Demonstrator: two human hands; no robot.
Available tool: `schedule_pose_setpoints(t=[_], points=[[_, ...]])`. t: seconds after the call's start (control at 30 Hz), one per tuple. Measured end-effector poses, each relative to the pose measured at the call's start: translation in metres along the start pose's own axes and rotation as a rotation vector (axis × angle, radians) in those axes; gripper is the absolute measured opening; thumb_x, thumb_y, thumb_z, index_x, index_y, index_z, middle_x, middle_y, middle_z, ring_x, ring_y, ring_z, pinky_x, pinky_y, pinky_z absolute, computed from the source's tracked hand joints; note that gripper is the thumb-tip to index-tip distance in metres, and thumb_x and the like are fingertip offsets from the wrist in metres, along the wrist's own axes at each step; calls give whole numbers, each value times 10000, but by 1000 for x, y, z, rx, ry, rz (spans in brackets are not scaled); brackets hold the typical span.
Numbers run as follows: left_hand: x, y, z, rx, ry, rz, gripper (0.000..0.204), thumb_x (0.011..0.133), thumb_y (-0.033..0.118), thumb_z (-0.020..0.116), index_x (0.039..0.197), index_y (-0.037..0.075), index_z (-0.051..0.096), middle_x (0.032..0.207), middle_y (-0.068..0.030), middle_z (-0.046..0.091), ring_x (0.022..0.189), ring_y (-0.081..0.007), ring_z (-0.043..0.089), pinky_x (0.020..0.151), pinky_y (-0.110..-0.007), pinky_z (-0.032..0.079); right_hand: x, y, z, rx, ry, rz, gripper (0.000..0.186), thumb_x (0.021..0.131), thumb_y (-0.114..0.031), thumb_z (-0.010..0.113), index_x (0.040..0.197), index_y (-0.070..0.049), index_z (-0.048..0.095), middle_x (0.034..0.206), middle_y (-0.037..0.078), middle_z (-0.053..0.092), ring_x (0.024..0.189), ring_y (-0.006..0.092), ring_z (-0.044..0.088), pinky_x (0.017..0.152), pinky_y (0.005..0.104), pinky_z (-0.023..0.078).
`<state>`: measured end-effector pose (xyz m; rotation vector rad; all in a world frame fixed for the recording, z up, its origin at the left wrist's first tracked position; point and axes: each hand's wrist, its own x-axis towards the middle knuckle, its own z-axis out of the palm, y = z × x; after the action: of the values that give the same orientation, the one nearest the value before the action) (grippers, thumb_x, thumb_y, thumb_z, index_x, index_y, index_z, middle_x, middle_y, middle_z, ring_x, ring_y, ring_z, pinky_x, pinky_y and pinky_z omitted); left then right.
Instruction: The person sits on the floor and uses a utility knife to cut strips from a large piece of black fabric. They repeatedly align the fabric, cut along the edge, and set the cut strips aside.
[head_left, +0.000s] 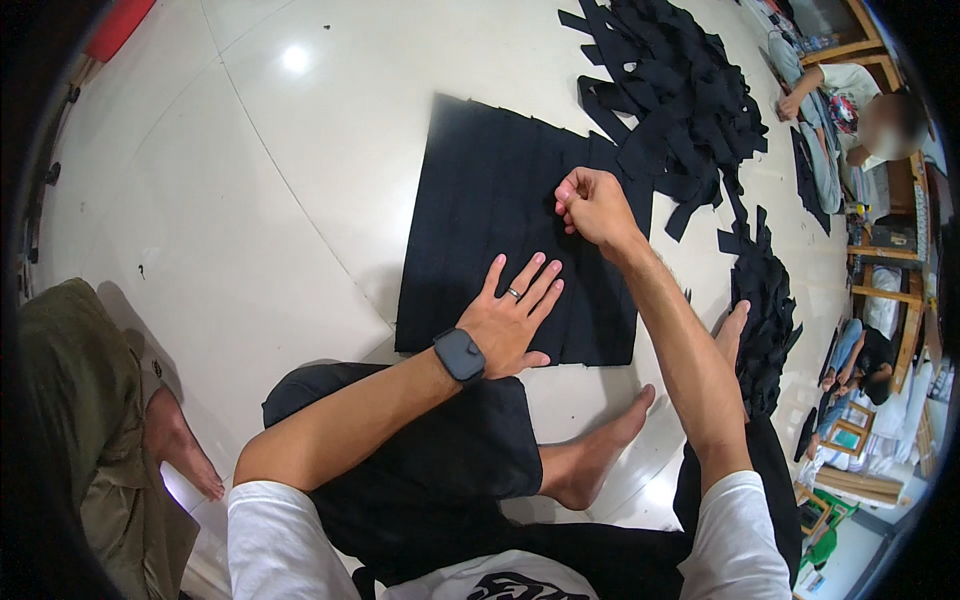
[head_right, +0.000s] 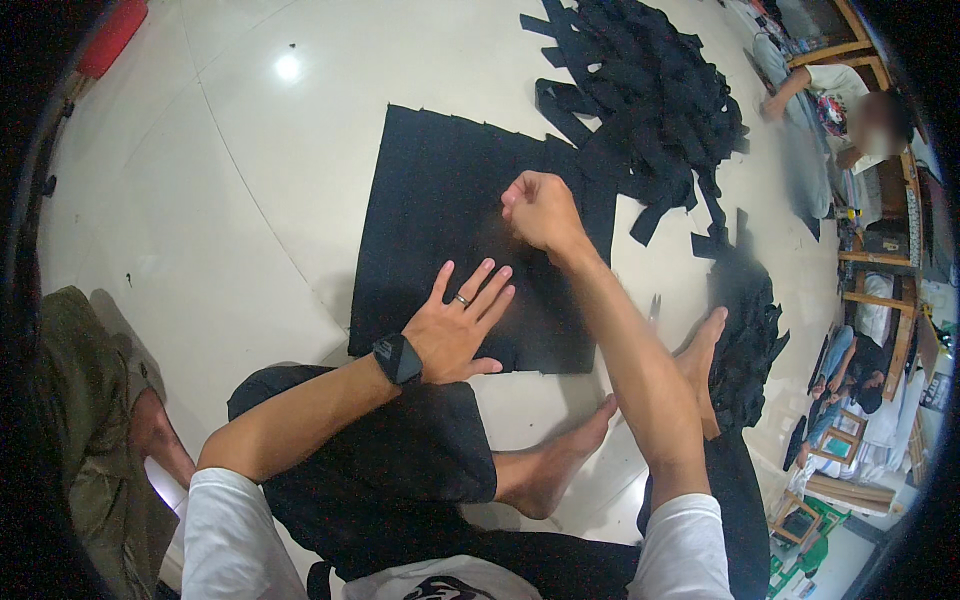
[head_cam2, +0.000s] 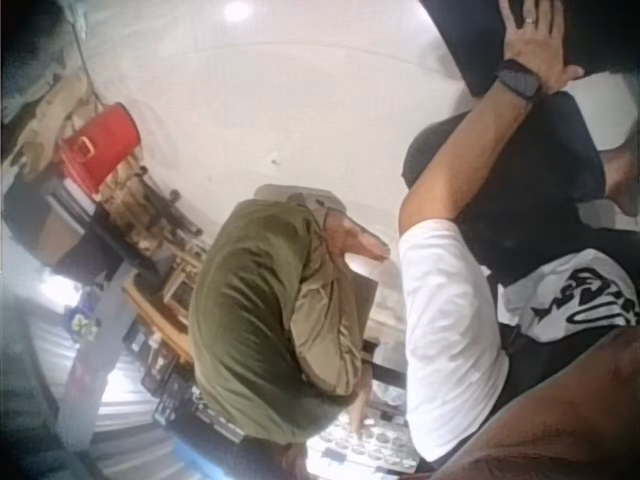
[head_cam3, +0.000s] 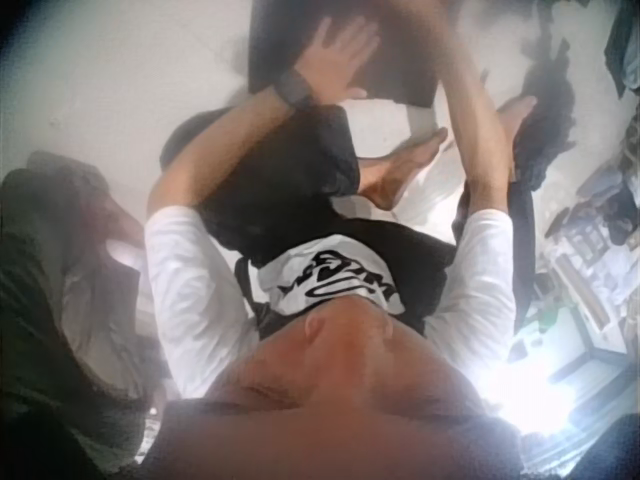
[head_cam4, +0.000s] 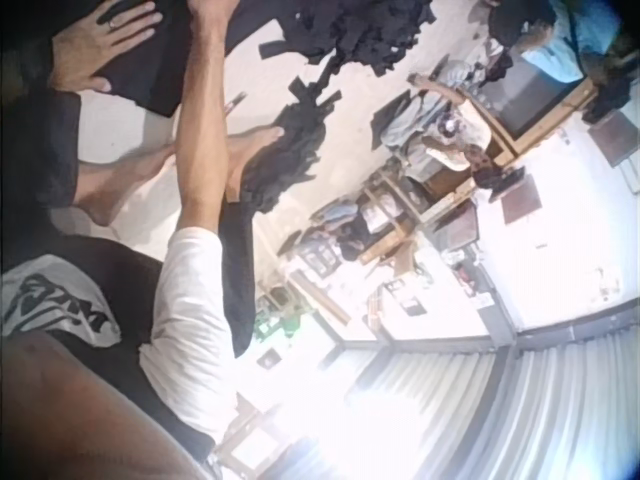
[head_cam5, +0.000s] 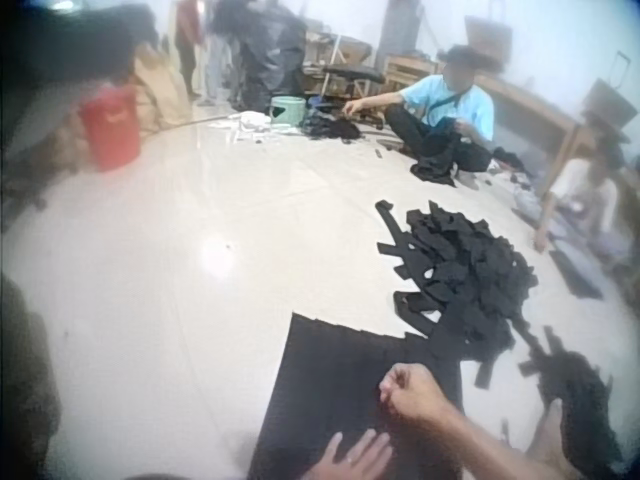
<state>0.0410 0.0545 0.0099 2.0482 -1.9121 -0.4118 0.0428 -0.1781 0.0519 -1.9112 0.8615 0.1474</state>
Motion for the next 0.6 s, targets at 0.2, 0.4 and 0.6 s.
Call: schedule_pose_setpoints(t=[0.2,0.4,0.6], points=[[0,2,-4,-50,-7,-30,981,905,684,610,1614,59,349,1728,-173,186,1608,-349,109,1240,-656,101,21,1,-3,107,115,11,137,1016,-72,593,905,-23,655,772,29,644,647,102,581,612,278,534],[-1,9,0,-22,-52,21,981,937,720,539,1618,46,331,1719,-202,184,1602,-378,111,1216,-705,119,43,-44,-75,306,286,-204,148,993,-119,622,932,3,677,784,56,653,632,117,589,622,298,540],[-9,6,5,2,-23,12,1009,913,750,549,1617,57,342,1722,-193,183,1600,-366,133,1221,-690,139,-2,-43,-62,37,87,-85,332,1063,-275,558,830,-46,615,704,28,593,558,110,542,544,284,466]])
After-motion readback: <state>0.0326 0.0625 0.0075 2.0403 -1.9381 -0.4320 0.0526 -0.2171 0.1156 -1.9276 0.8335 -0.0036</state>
